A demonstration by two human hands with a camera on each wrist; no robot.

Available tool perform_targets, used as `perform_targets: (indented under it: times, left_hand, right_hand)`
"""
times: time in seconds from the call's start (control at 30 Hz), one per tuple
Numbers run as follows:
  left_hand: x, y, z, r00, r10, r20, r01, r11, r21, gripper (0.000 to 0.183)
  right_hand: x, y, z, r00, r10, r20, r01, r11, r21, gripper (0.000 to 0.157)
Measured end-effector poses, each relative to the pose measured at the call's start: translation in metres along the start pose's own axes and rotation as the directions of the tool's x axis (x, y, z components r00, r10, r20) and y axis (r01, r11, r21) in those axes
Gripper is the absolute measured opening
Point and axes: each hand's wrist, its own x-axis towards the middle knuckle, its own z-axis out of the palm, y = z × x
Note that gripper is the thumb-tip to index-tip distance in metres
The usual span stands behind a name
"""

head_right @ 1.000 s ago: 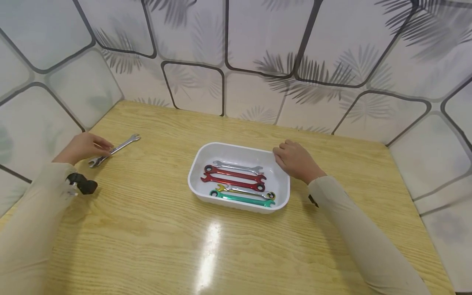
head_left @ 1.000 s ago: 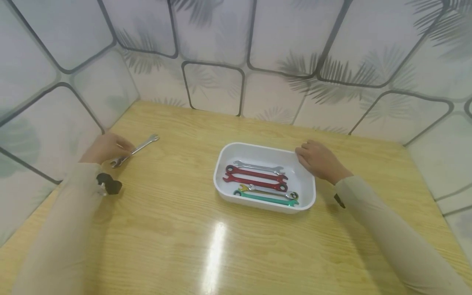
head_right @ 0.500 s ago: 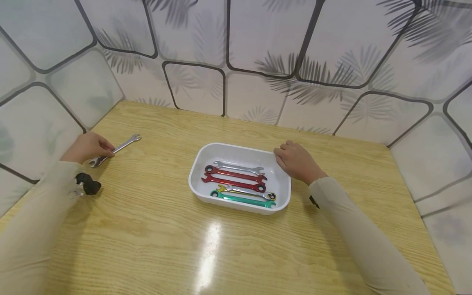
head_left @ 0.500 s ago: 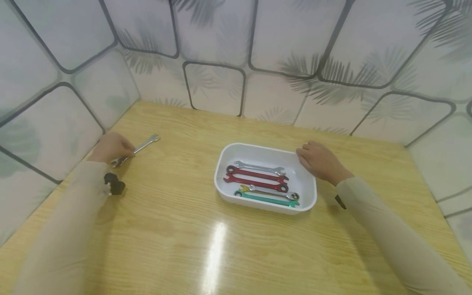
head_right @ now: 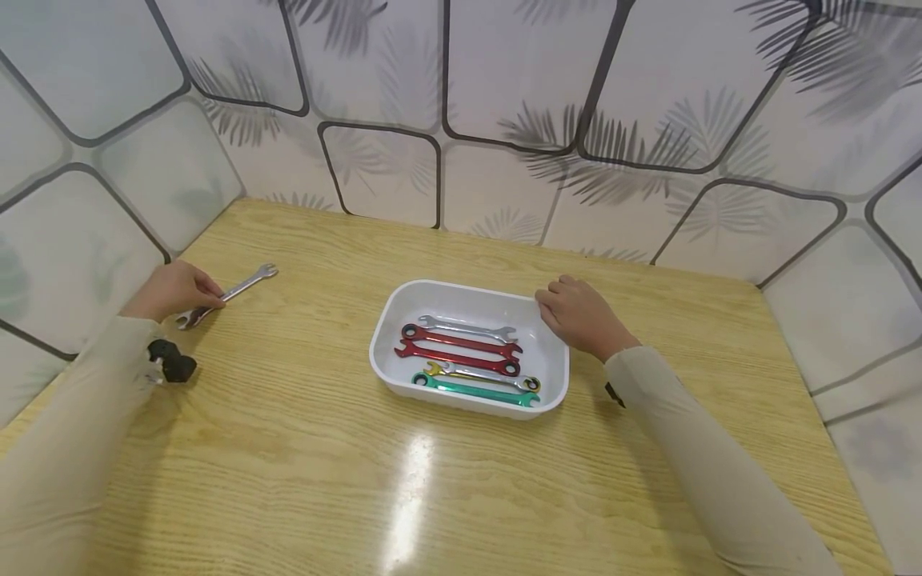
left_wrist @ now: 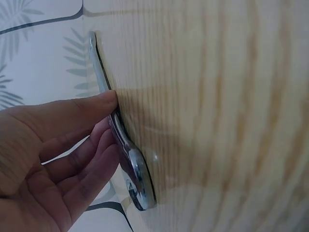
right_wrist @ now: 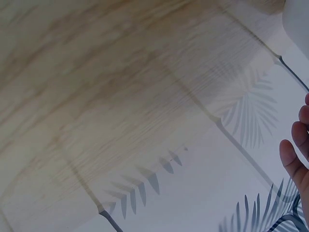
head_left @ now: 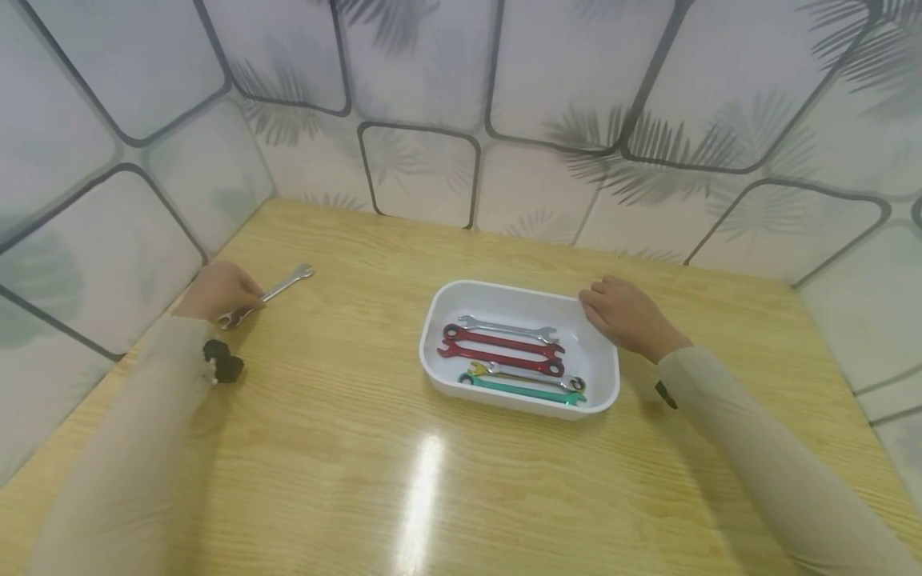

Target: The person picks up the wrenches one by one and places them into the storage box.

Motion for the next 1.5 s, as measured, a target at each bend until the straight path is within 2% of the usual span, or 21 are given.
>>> perform_targets:
  times: [0.2,0.43,0.6,0.97,1.07,1.37,1.5]
  left_hand:
    - [0.0024,-0.0045,0.002,0.999,-0.035,0.04,0.036,0.999,-0.032,0.027]
    - [-0.0007,-0.0019,0.0035,1.0,0.003,-0.019,-0.002,0.998,0.055,0.025]
    - [0.0018,-0.0017,0.0028,1.0,0.012,-0.015,-0.011,0.998,0.06,0.028]
    - [0.0045,-0.0077,0.0011,0.996,-0.008,0.085,0.009,1.0,-0.001,0.029]
    - [0.0057,-0.0084,-0.0005,0.994,-0.003,0.11,0.002,1.0,0.008,0.028]
    - [0.0058,-0.0079,-0.0048,0.991,0.03,0.133,-0.034,0.999,0.031,0.026]
    - [0.0047,-0.0059,-0.0051,0.992,0.03,0.12,-0.035,0.998,0.042,0.026]
  right_hand:
    - [-0.0015,0.0017,0.0039,0.997,-0.032,-0.064,0.033,0.999,0.011,0.01]
    - [-0.0012,0.0014,0.0027,0.997,-0.038,-0.061,0.039,0.999,0.011,0.01]
    - [-0.0008,0.0005,0.0005,0.998,-0.031,-0.056,0.032,0.999,0.015,0.011]
    - [0.0011,0.0007,0.0011,1.0,-0.012,-0.025,0.012,1.0,0.009,0.012]
    - [0.0011,0.0006,0.0017,1.0,-0.016,-0.024,0.016,1.0,0.006,0.012]
    - [0.0004,0.0,0.0022,1.0,-0.016,-0.02,0.016,1.0,0.007,0.012]
    - [0.0001,-0.001,0.0014,1.0,-0.019,-0.024,0.019,1.0,0.008,0.011]
